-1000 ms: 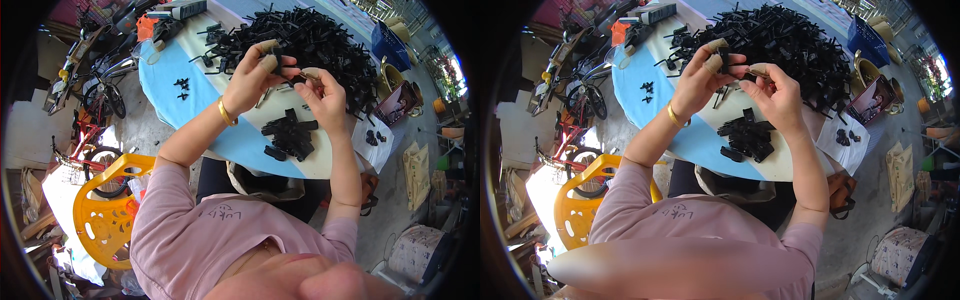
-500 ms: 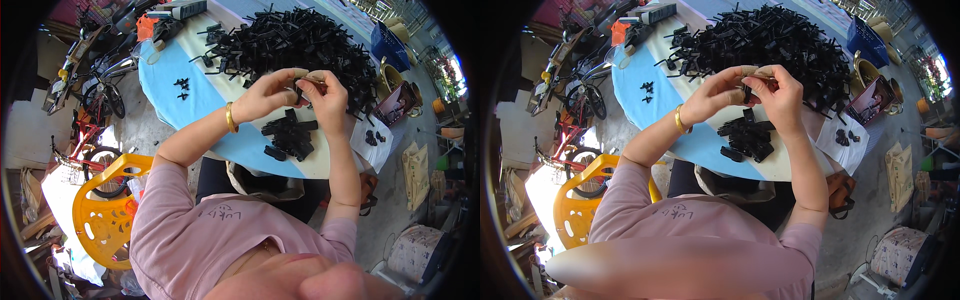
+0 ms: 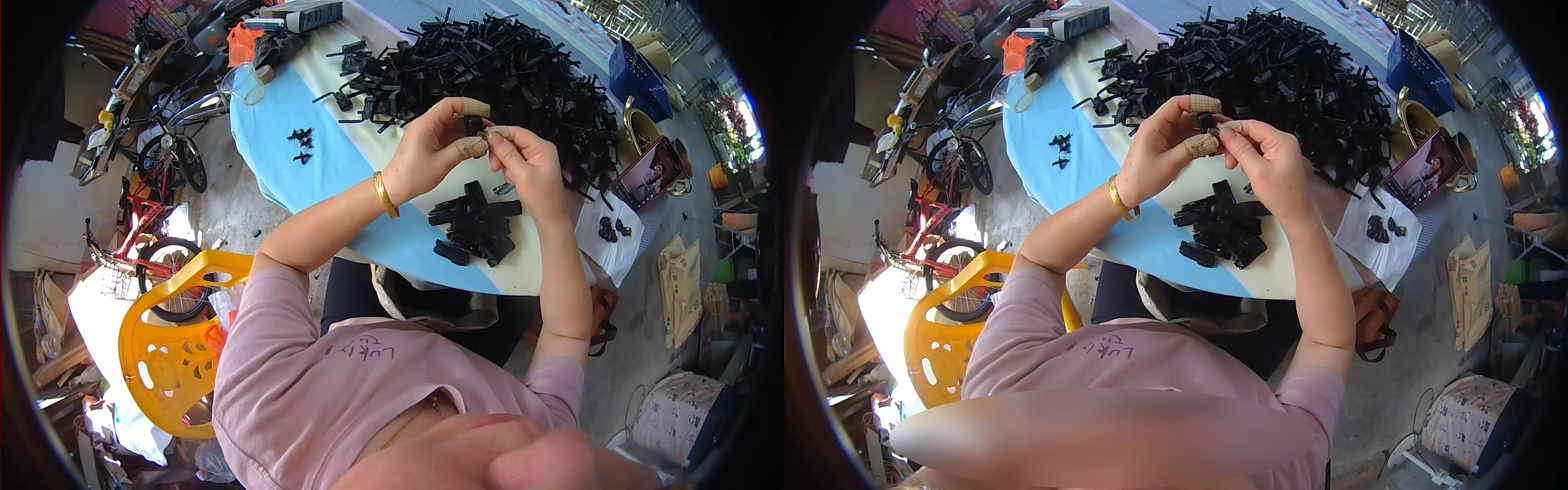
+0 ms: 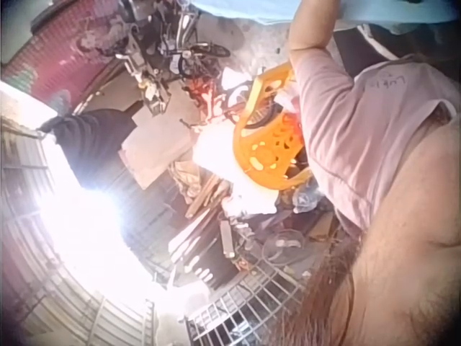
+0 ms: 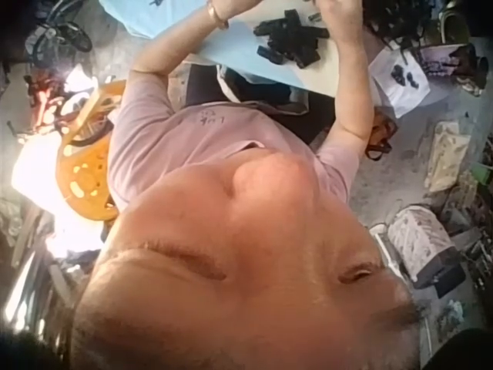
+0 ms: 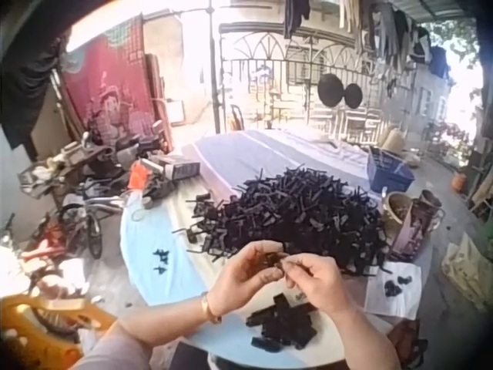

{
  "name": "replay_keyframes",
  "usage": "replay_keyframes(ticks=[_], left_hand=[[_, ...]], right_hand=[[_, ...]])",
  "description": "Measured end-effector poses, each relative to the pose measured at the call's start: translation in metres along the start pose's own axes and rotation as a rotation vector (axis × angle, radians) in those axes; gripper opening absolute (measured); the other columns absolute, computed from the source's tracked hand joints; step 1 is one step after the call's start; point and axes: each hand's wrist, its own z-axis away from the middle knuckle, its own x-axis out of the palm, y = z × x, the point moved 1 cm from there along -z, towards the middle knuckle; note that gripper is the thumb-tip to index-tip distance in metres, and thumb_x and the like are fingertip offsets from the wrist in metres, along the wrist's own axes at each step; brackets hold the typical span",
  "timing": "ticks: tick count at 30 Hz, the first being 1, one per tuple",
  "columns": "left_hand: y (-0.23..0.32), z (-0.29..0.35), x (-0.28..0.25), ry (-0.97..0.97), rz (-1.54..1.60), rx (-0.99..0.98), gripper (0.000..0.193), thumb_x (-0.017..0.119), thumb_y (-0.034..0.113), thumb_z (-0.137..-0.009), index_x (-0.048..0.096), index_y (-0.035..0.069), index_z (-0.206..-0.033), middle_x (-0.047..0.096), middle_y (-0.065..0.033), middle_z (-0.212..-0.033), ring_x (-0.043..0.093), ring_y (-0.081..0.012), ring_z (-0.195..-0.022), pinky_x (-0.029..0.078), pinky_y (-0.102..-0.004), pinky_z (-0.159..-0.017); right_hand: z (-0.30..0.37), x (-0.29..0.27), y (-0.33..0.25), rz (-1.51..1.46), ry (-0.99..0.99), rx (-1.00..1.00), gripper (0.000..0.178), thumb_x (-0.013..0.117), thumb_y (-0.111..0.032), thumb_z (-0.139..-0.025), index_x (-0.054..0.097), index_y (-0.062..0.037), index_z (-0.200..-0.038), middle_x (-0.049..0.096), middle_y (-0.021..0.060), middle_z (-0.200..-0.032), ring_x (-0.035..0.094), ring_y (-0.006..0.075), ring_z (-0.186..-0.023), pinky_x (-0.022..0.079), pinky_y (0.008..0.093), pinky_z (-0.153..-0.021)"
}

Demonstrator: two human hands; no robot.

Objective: Assembling small black plastic mechanical components by hand.

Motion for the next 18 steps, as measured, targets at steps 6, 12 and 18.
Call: replay_keyframes(ticks=[6, 12, 18], left_hand=[[-0.006, 0.005, -0.001, 0.07, -0.214, 0.105, 0.024, 0.056, -0.003, -0.082, 0.047, -0.001, -0.104, 0.058, -0.0098, -0.101, 0.057, -0.0142, -0.093, 0.049, -0.0277, -0.082], [0.011, 0.0, -0.004, -0.078, -0.52, 0.109, 0.041, 0.064, -0.002, -0.076, 0.047, 0.001, -0.113, 0.06, -0.0097, -0.094, 0.059, -0.0124, -0.088, 0.05, -0.0254, -0.079], [0.014, -0.004, -0.021, -0.302, -0.421, -0.066, 0.038, 0.071, 0.016, -0.072, 0.057, 0.003, -0.105, 0.063, -0.0035, -0.089, 0.06, -0.0109, -0.08, 0.05, -0.0262, -0.07]], right_hand=[[0.001, 0.008, 0.006, 0.039, 0.016, 0.008, 0.015, 0.052, -0.012, -0.088, 0.06, -0.0005, -0.091, 0.051, -0.0026, -0.061, 0.032, -0.0011, -0.046, 0.021, 0.0154, -0.041], [-0.004, -0.009, 0.0, 0.093, -0.088, -0.007, 0.014, 0.053, -0.012, -0.086, 0.062, -0.0013, -0.09, 0.048, -0.0044, -0.06, 0.038, 0.0007, -0.054, 0.028, 0.0148, -0.049], [-0.009, -0.029, 0.001, 0.0, 0.039, 0.042, 0.015, 0.055, -0.013, -0.085, 0.062, -0.0019, -0.092, 0.047, -0.0057, -0.061, 0.038, 0.0005, -0.054, 0.026, 0.0145, -0.048]])
